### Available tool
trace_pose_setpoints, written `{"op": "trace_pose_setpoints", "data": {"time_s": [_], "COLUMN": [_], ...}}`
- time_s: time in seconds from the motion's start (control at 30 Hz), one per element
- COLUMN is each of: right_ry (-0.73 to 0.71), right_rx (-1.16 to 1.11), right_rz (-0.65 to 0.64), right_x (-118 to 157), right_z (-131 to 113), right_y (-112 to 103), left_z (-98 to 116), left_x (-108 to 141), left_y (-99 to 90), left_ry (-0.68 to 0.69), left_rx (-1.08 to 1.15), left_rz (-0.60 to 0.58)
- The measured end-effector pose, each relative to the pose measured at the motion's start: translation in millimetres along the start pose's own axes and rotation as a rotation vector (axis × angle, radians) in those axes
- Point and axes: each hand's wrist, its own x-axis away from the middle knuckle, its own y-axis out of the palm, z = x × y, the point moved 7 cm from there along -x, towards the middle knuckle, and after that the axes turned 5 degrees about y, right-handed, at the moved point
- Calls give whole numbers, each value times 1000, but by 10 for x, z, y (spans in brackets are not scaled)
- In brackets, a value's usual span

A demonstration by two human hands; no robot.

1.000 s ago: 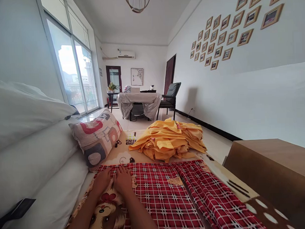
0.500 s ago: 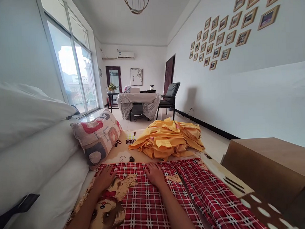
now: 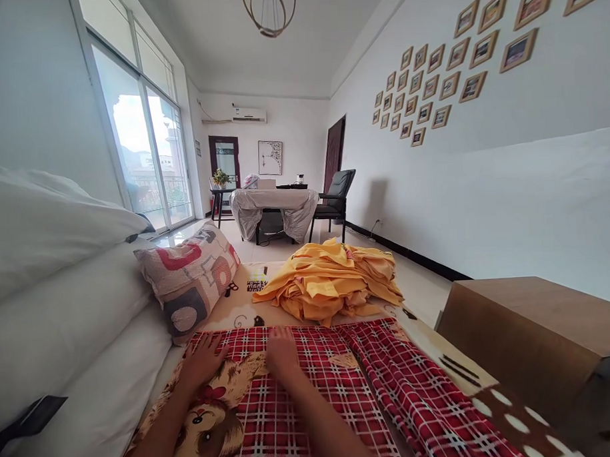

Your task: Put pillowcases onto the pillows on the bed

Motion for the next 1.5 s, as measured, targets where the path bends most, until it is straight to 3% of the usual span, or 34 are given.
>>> {"op": "trace_pose_setpoints", "data": {"time_s": [0.1,0.2,0.27,0.33,0.53,0.6,0.67,0.77,0.83,0.97,1.03,1.07,1.17,1.37,1.43,1.5], "right_ry": [-172,-184,-132,-61,155,184,200,192,121,-191,-297,-315,-250,67,130,153], "right_rx": [-92,-143,-150,-138,-42,-11,16,38,25,-85,-153,-178,-184,-9,67,152], "right_rz": [-70,-113,-136,-154,-76,-54,-44,-26,-28,-45,-56,-63,-97,-120,-86,-45], "right_x": [39,64,27,-32,18,78,104,108,142,377,504,545,588,672,746,862], "right_z": [-713,-855,-633,-243,1046,1244,1255,895,431,-547,-737,-722,-309,1024,1218,1170], "right_y": [313,499,525,480,74,-53,-138,-146,-32,330,431,443,350,-79,-212,-278], "left_z": [56,29,-79,-203,-317,-276,-182,52,230,410,395,377,331,307,321,334], "left_x": [24,38,36,44,118,143,149,120,91,66,65,62,44,26,40,60], "left_y": [-27,-59,-92,-124,-202,-253,-300,-309,-249,-83,-42,-30,-8,44,31,-12], "left_ry": [108,137,54,-43,-118,-115,-91,-25,43,130,127,121,108,118,130,116], "left_rx": [-52,-89,-113,-134,-168,-170,-175,-178,-162,-120,-104,-96,-66,-9,-8,-14], "left_rz": [20,43,79,116,160,171,178,184,165,97,77,68,46,-17,-25,-10]}}
